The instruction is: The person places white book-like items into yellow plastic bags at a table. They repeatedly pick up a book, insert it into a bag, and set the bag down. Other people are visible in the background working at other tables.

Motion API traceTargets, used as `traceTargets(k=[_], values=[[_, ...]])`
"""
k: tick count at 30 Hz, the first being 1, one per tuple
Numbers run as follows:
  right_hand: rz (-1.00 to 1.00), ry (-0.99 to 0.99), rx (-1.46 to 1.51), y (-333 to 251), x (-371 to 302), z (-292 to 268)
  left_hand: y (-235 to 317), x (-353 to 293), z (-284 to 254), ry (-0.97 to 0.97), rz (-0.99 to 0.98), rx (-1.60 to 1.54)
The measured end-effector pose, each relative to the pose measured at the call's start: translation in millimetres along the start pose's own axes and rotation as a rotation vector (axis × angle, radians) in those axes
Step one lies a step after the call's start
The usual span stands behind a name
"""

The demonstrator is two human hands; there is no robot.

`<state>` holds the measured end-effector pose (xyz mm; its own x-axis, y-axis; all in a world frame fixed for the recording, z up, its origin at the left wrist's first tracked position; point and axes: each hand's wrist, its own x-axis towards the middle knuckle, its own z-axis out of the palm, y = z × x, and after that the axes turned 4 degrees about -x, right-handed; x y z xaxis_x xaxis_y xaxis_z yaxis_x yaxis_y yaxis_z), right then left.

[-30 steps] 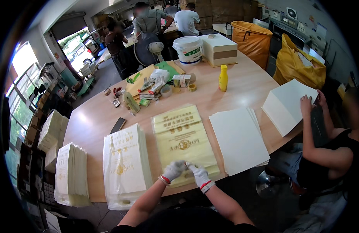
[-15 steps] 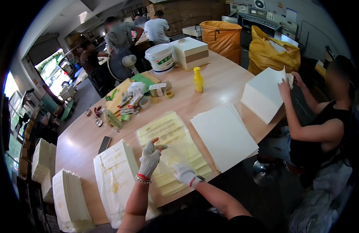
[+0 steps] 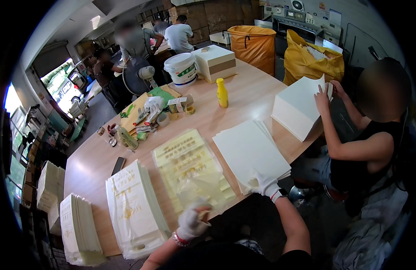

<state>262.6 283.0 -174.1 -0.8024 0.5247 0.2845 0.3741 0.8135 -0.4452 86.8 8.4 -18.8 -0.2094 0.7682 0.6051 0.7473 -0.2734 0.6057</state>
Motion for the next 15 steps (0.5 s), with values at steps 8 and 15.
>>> traceTargets(k=[8, 15], values=[[-0.202, -0.014, -0.178, -124, -27, -67, -57, -5, 116, -0.055, -1.405, -1.704], [0.442, -0.121, 0.837, -42, -122, -5, -8, -7, 47, -0.698, -0.992, -0.273]])
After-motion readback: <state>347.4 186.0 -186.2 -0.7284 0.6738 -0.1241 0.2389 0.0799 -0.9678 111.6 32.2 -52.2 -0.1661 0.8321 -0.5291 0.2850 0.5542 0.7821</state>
